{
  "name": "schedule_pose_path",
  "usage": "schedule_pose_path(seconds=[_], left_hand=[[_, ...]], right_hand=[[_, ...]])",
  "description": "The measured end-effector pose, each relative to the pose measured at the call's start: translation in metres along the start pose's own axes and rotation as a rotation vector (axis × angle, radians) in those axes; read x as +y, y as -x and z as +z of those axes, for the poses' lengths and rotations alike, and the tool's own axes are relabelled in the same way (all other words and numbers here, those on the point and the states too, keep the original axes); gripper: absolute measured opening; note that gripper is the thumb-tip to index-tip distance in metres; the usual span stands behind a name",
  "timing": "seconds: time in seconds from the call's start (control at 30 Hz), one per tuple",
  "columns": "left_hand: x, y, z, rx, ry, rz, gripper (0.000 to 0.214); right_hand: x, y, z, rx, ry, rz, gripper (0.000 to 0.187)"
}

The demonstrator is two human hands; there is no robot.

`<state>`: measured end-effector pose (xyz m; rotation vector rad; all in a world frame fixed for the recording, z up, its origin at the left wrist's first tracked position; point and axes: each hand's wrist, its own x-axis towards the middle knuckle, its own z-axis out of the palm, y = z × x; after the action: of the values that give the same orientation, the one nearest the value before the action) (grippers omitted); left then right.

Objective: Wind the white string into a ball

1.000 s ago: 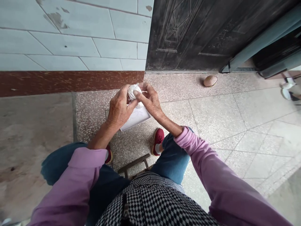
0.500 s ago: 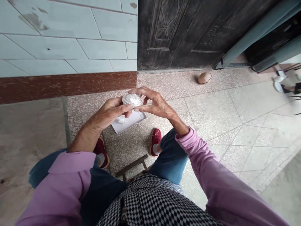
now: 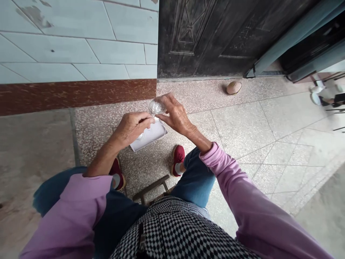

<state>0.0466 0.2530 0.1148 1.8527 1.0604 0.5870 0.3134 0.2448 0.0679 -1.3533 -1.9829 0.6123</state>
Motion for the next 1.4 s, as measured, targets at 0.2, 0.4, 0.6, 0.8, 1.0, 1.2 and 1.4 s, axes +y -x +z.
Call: schedule_pose_path(seconds=[0.2, 0.4, 0.6, 0.8, 1.0, 1.2, 1.4], left_hand=[[-0.002, -0.011, -0.001, 0.086, 0.099, 0.017, 0.021], [-0.013, -0.019, -0.013, -0.042, 0.243, -0.022, 0.018], [-0.018, -0.030, 0.001, 0.061, 0.632, -0.131, 0.048], [-0.013, -0.040, 0.040, 0.197, 0.891, -0.219, 0.055], [-0.006, -0.031, 0.051, 0.248, 0.742, -0.159, 0.053], [-0.005, -0.023, 0.051, 0.277, 0.708, -0.117, 0.063], [-0.010, -0.017, 0.049, 0.368, 0.650, -0.011, 0.037]], right_hand=[[-0.006, 0.011, 0.006, -0.199, -0.030, -0.003, 0.048], [-0.014, 0.022, 0.015, -0.501, -0.575, 0.133, 0.045], [-0.024, 0.015, 0.001, -0.386, -0.927, 0.193, 0.083], [-0.031, 0.020, -0.004, -0.161, -0.921, 0.260, 0.090], [-0.026, 0.027, -0.008, -0.057, -0.974, 0.331, 0.094], [-0.024, 0.021, -0.004, -0.069, -0.911, 0.309, 0.078], [-0.026, 0.011, 0.004, 0.033, -1.158, 0.376, 0.077]])
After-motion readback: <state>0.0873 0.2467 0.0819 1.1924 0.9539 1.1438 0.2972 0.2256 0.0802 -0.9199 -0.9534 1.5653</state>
